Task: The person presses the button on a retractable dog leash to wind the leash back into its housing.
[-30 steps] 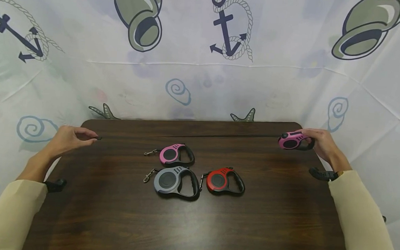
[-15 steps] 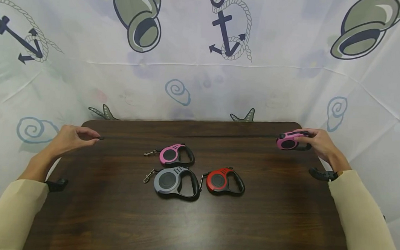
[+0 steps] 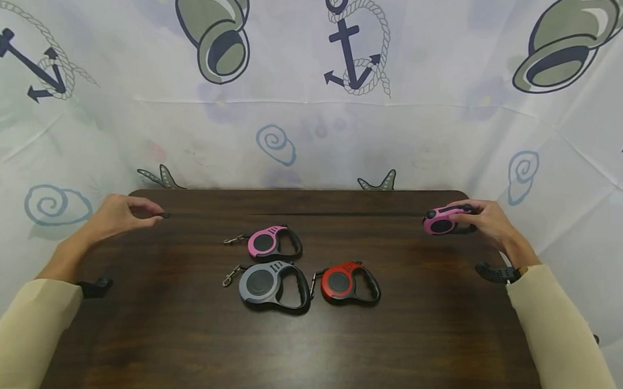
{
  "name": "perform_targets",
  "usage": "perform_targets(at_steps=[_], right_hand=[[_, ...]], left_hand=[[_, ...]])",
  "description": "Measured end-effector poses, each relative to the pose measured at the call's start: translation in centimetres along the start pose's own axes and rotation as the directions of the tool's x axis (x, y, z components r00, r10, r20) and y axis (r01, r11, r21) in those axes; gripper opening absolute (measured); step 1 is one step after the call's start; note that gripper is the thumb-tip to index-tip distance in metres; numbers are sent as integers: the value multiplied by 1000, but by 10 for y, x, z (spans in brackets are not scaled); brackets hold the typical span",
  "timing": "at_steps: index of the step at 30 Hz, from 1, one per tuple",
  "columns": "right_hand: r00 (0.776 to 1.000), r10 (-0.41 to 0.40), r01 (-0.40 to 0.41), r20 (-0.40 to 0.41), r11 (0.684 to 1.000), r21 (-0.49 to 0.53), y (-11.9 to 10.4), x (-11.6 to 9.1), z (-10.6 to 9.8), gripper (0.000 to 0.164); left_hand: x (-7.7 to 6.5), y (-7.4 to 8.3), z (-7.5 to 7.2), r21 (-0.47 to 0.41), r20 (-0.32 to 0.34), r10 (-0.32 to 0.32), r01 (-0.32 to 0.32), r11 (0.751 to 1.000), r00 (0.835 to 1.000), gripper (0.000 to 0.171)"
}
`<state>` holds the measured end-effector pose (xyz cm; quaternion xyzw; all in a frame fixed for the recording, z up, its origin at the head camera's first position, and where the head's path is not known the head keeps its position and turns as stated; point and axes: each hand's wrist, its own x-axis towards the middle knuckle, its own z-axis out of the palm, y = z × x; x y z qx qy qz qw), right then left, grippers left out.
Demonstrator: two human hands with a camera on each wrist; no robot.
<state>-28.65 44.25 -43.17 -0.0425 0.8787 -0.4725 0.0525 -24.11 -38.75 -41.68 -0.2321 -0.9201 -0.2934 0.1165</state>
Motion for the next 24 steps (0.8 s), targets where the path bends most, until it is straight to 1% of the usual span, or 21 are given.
perform_targets(at_steps=[3,6,12,16,19,21,24], right_hand=[[1000,-5,5,-3,997,-72,-2,0,2,47],[1000,-11,11,1,995,-101,-3,0,3,47],[1000,-25,27,18,992,-124,-6,0,7,44],[999,-22,24,23,992,-122,-8,1,10,47],[1000,-15,17,19,993,-114,-11,2,13,49],[999,-33,35,23,993,-116,-13,3,14,48],[996,-85,89,36,988,-127,-14,3,16,44]], left_hand=[[4,1,3,-11,4,-1,1,1000,1000,14],[8,4,5,-13,8,-7,7,1000,1000,13],[14,15,8,-18,6,7,-6,1000,1000,12],[16,21,10,-18,10,6,-6,1000,1000,12],[18,23,12,-7,10,24,-24,1000,1000,13],[20,24,14,-1,7,47,-47,999,999,14],[23,25,16,4,1,69,-69,998,998,15]])
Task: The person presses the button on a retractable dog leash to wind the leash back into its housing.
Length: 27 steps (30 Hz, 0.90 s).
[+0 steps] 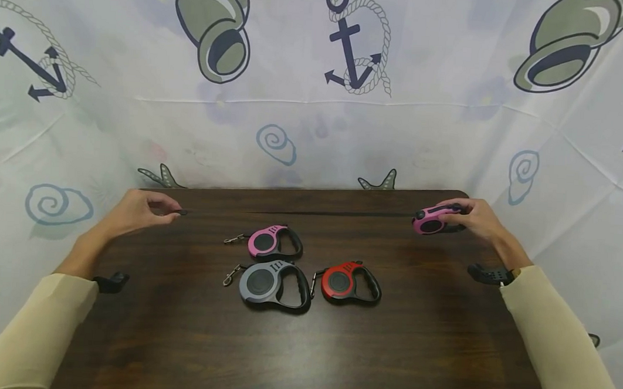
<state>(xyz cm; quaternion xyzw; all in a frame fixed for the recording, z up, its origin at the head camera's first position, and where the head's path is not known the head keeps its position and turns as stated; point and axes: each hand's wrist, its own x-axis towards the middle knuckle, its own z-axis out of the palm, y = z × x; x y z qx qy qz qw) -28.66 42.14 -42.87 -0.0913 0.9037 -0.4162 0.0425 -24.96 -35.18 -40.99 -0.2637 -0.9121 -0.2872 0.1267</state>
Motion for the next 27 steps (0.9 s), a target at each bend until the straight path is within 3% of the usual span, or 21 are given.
perform_targets(at_steps=[3,17,27], right_hand=[[999,-54,54,11,998,-19,-2,-1,3,39],[991,-131,131,13,991,6,-17,1,18,38],[990,-138,138,21,990,7,-33,3,29,38]], left_hand=[[0,2,2,-14,8,4,-4,1000,1000,15],[4,8,12,-13,22,4,-4,1000,1000,16],[8,11,18,-36,30,22,-21,999,999,17]])
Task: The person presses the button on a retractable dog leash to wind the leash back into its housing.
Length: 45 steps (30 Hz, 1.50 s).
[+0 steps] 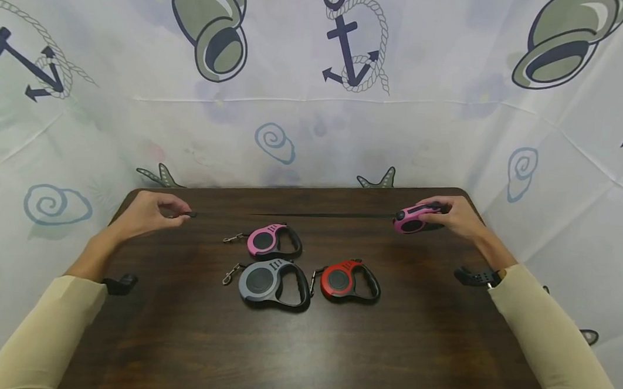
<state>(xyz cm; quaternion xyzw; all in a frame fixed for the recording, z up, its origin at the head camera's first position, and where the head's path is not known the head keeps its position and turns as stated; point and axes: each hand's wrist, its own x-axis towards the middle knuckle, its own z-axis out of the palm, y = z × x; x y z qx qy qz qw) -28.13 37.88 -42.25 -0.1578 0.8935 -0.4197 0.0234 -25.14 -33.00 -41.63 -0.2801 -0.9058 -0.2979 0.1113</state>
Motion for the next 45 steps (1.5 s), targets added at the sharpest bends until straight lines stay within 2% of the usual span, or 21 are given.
perform_targets(at_steps=[6,16,34,45], right_hand=[[1000,-14,14,1,1000,0,-10,3,7,36],[995,-99,99,5,993,61,-21,5,19,34],[993,-115,111,32,989,102,-36,7,31,36],[991,-131,126,33,983,130,-48,8,42,34]], left_hand=[[1,3,2,13,0,3,-3,1000,1000,17],[2,7,5,4,2,32,-32,999,999,17],[6,13,10,27,19,37,-37,999,999,17],[9,20,16,5,34,29,-30,1000,999,15]])
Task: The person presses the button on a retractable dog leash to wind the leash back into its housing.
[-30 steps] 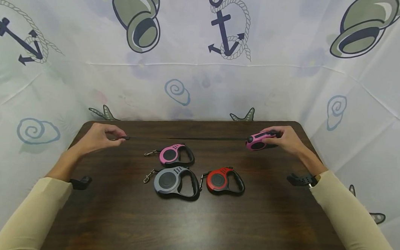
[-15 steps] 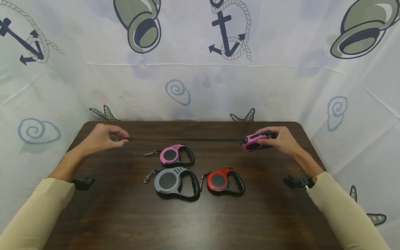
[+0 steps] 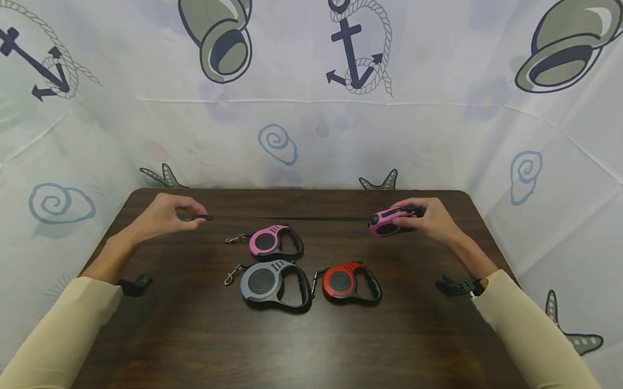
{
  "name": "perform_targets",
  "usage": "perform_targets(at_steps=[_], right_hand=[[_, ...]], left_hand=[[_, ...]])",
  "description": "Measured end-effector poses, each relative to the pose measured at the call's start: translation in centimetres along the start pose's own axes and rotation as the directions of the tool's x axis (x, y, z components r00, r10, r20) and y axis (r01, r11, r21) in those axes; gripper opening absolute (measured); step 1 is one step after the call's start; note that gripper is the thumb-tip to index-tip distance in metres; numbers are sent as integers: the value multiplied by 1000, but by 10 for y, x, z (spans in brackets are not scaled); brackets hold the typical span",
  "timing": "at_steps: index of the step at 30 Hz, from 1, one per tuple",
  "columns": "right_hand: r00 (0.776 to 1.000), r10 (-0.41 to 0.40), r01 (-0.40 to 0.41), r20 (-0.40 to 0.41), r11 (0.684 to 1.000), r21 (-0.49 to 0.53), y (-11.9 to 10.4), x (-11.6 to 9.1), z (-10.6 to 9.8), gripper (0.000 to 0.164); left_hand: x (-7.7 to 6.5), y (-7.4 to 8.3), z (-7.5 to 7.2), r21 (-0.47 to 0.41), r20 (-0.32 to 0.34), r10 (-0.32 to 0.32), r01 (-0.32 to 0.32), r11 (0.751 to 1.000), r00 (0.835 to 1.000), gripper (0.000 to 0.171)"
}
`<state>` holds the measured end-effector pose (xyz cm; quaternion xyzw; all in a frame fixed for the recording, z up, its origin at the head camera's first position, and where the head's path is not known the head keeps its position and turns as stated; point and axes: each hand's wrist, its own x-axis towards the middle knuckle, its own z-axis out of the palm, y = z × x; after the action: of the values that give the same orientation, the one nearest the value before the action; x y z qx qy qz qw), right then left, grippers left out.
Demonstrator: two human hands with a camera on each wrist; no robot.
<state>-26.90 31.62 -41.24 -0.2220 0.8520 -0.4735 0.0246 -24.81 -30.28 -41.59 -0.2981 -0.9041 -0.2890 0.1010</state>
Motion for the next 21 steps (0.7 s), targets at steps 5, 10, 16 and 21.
perform_targets(at_steps=[5,10,16,21], right_hand=[[1000,3,-3,5,1000,9,-3,1,5,35],[1000,11,-11,11,1000,22,-6,1,9,36],[1000,11,-12,8,999,35,-7,3,12,35],[1000,6,-7,8,999,53,-9,4,16,34]], left_hand=[[2,4,3,-32,3,-1,1,999,1000,15],[1,5,7,-61,2,-1,1,998,1000,16],[1,6,10,-48,5,-4,5,999,1000,15],[3,9,12,-33,10,5,-5,999,1000,15]])
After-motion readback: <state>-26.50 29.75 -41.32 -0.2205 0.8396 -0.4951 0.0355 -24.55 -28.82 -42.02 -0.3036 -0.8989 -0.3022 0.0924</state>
